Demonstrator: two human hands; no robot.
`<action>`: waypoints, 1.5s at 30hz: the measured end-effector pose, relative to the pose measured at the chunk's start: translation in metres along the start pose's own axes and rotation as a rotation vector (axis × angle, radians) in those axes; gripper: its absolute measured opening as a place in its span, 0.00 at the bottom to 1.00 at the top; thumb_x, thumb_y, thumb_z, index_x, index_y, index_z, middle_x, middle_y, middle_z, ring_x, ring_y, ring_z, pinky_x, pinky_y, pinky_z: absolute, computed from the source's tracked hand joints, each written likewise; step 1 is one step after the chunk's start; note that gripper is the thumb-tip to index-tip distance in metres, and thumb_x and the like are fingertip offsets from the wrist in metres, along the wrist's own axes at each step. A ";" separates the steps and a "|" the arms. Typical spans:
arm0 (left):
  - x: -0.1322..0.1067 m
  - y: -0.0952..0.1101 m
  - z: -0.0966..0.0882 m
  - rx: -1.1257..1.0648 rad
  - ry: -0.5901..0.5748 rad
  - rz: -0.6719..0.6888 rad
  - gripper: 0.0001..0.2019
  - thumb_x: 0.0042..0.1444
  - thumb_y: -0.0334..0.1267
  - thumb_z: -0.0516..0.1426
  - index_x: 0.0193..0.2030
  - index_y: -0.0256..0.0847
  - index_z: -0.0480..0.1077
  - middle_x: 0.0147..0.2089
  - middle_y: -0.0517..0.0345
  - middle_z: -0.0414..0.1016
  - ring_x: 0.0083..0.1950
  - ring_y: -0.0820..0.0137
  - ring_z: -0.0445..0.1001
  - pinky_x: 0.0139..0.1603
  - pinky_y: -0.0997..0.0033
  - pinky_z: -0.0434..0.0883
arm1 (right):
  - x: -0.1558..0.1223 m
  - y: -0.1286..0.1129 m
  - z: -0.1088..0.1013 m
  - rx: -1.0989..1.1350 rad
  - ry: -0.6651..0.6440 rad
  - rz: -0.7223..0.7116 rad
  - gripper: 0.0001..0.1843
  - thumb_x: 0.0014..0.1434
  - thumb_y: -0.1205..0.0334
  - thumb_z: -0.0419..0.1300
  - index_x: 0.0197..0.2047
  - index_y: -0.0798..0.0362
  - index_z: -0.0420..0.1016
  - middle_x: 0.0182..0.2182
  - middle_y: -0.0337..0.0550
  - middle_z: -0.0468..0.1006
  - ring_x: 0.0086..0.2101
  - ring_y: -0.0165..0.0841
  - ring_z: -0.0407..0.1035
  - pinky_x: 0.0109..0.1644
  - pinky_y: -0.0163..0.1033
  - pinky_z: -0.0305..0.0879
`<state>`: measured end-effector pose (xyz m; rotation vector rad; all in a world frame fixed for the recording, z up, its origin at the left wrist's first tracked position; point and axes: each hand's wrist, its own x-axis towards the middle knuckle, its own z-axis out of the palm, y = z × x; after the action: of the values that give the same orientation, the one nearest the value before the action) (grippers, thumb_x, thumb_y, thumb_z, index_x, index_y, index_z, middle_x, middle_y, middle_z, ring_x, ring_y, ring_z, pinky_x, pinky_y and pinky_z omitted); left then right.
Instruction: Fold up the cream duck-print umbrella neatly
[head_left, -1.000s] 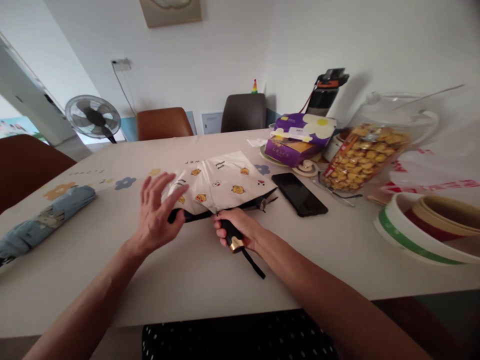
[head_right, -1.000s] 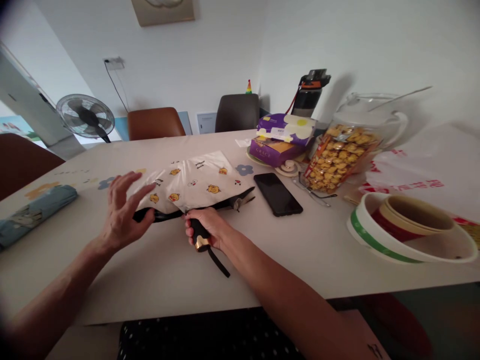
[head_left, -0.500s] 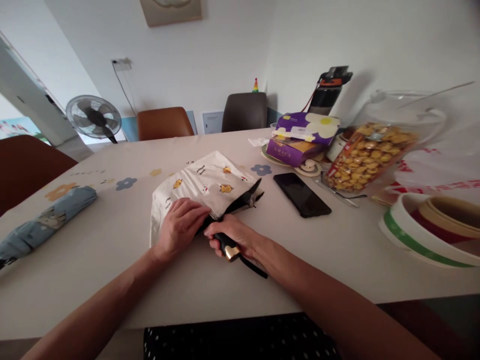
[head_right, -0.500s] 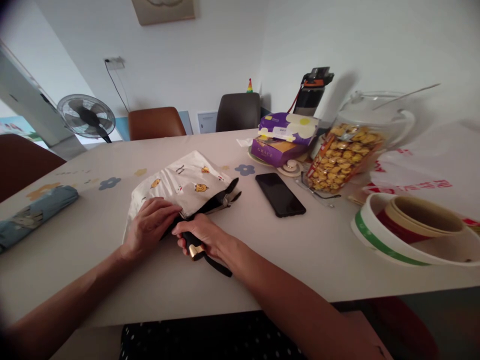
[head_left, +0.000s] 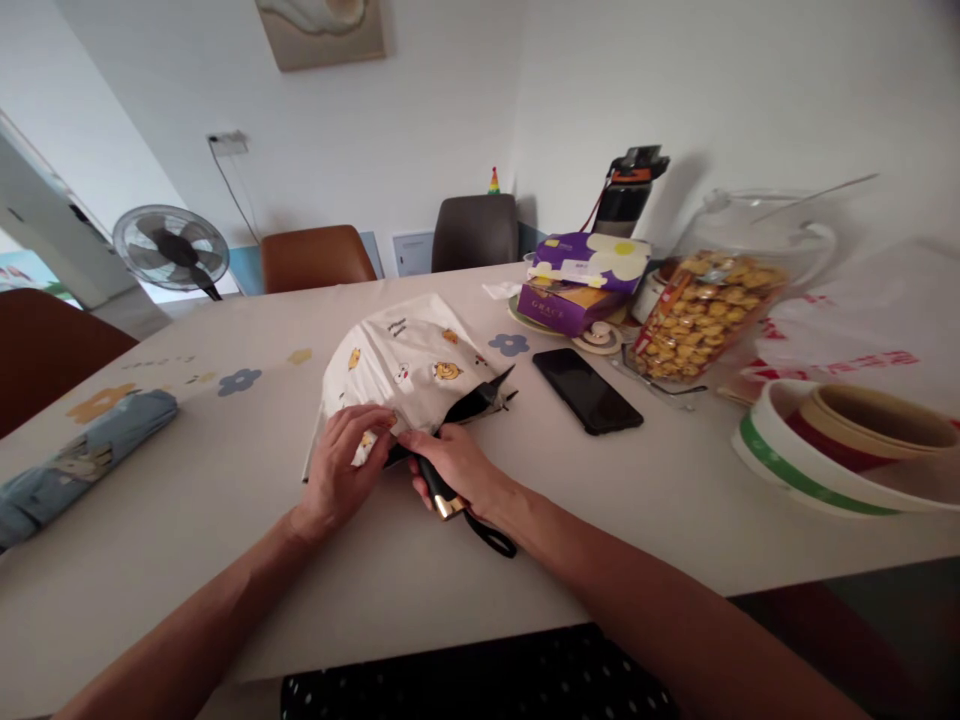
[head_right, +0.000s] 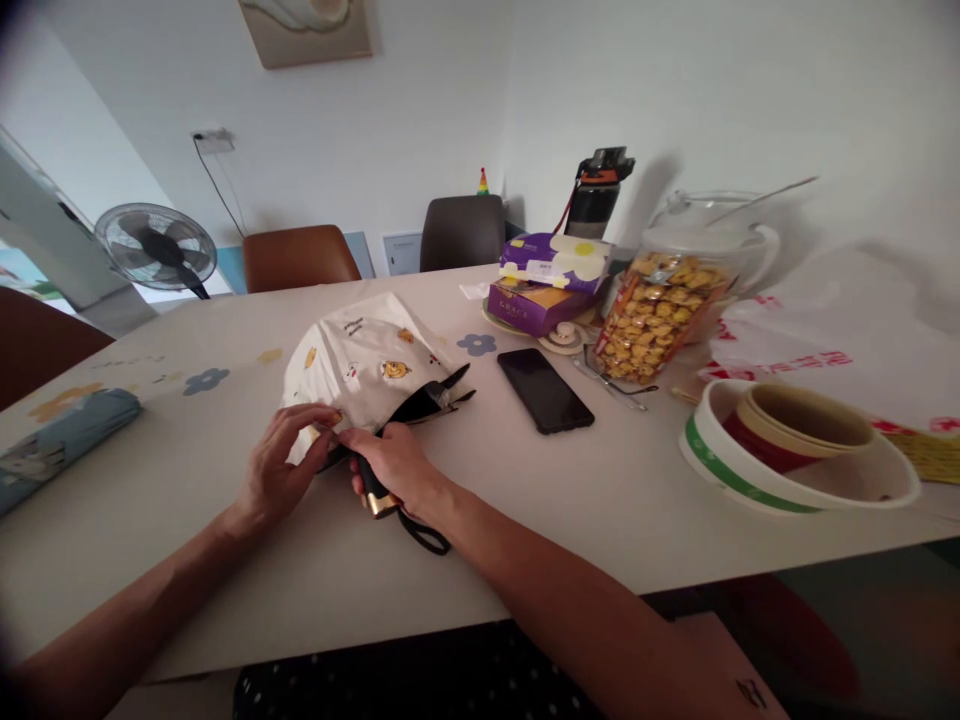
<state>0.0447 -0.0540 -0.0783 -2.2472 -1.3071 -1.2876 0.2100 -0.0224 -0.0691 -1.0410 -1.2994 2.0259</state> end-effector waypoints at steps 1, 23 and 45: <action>0.000 0.000 0.000 0.021 0.038 -0.002 0.13 0.55 0.28 0.54 0.48 0.41 0.66 0.43 0.52 0.73 0.46 0.67 0.70 0.47 0.62 0.69 | 0.001 0.001 0.000 -0.108 0.076 -0.059 0.19 0.56 0.51 0.58 0.22 0.55 0.63 0.13 0.37 0.65 0.14 0.25 0.61 0.15 0.30 0.57; 0.076 -0.004 0.035 -0.103 -0.479 0.222 0.17 0.58 0.27 0.47 0.51 0.41 0.68 0.56 0.52 0.68 0.59 0.65 0.62 0.60 0.55 0.61 | 0.012 -0.004 -0.012 0.091 0.245 -0.009 0.12 0.51 0.64 0.58 0.20 0.56 0.63 0.10 0.37 0.65 0.10 0.28 0.60 0.11 0.31 0.55; 0.073 -0.033 0.026 -0.060 -0.592 0.094 0.27 0.52 0.32 0.51 0.60 0.43 0.59 0.64 0.52 0.58 0.65 0.62 0.54 0.62 0.55 0.57 | 0.006 -0.013 -0.021 0.040 0.213 -0.061 0.13 0.60 0.57 0.52 0.26 0.55 0.61 0.17 0.37 0.67 0.14 0.27 0.61 0.15 0.32 0.58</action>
<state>0.0491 0.0225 -0.0429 -2.8202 -1.3145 -0.6492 0.2242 -0.0018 -0.0644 -1.1488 -1.1612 1.8327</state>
